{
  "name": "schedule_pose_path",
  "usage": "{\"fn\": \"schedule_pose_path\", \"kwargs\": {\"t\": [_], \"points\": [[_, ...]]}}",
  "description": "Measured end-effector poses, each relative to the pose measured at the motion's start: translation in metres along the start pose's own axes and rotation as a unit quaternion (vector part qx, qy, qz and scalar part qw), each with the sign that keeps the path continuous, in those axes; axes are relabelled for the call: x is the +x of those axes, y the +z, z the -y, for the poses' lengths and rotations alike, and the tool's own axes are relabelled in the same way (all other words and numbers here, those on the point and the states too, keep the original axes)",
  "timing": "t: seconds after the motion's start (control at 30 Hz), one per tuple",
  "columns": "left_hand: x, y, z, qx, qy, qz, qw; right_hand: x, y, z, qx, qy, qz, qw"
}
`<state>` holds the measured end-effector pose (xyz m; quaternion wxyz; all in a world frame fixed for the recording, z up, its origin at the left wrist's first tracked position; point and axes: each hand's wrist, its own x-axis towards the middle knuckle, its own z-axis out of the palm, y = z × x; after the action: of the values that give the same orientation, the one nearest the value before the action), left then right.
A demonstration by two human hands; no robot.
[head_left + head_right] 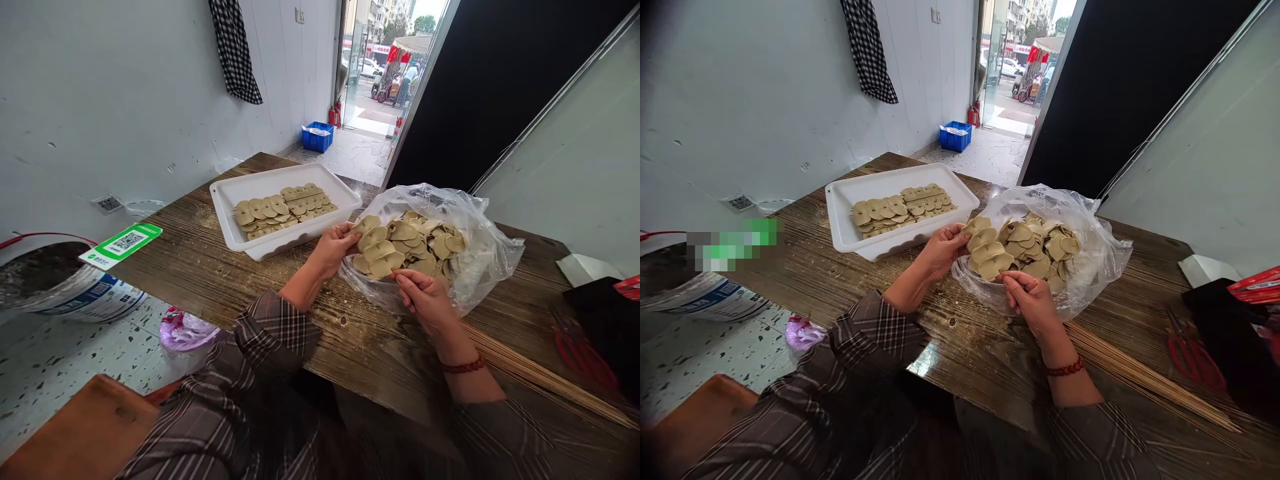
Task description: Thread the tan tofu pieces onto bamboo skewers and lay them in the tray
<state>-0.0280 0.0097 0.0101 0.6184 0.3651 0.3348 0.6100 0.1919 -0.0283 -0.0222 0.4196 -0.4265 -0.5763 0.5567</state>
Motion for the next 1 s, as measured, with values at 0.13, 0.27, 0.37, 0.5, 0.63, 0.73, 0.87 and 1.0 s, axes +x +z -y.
{"fn": "schedule_pose_path", "kwargs": {"t": [0.13,0.27,0.37,0.5,0.63,0.73,0.87,1.0], "points": [[-0.001,-0.002,-0.003,-0.035,-0.019,0.001,0.999,0.0,0.002,0.003,-0.023,-0.007,-0.011,1.0],[-0.002,-0.002,-0.002,-0.052,-0.049,0.025,0.997,-0.001,0.004,0.005,-0.05,-0.003,-0.009,0.999],[-0.002,-0.001,0.0,-0.059,-0.056,0.036,0.996,-0.001,0.004,0.006,-0.098,-0.016,-0.005,0.995],[-0.001,0.0,0.002,-0.064,-0.053,0.009,0.997,-0.001,0.004,0.007,-0.214,-0.063,-0.017,0.975],[-0.001,0.002,0.003,-0.06,-0.042,-0.019,0.997,-0.002,0.004,0.003,-0.318,-0.132,-0.024,0.939],[-0.001,0.004,0.006,-0.057,-0.034,-0.023,0.998,-0.001,0.003,-0.001,-0.352,-0.165,-0.045,0.92],[-0.002,0.005,0.01,-0.055,-0.027,-0.029,0.998,-0.001,0.001,-0.003,-0.375,-0.19,-0.047,0.906],[-0.003,0.007,0.014,-0.081,-0.023,-0.02,0.996,-0.002,-0.005,-0.006,-0.408,-0.217,-0.076,0.884]]}}
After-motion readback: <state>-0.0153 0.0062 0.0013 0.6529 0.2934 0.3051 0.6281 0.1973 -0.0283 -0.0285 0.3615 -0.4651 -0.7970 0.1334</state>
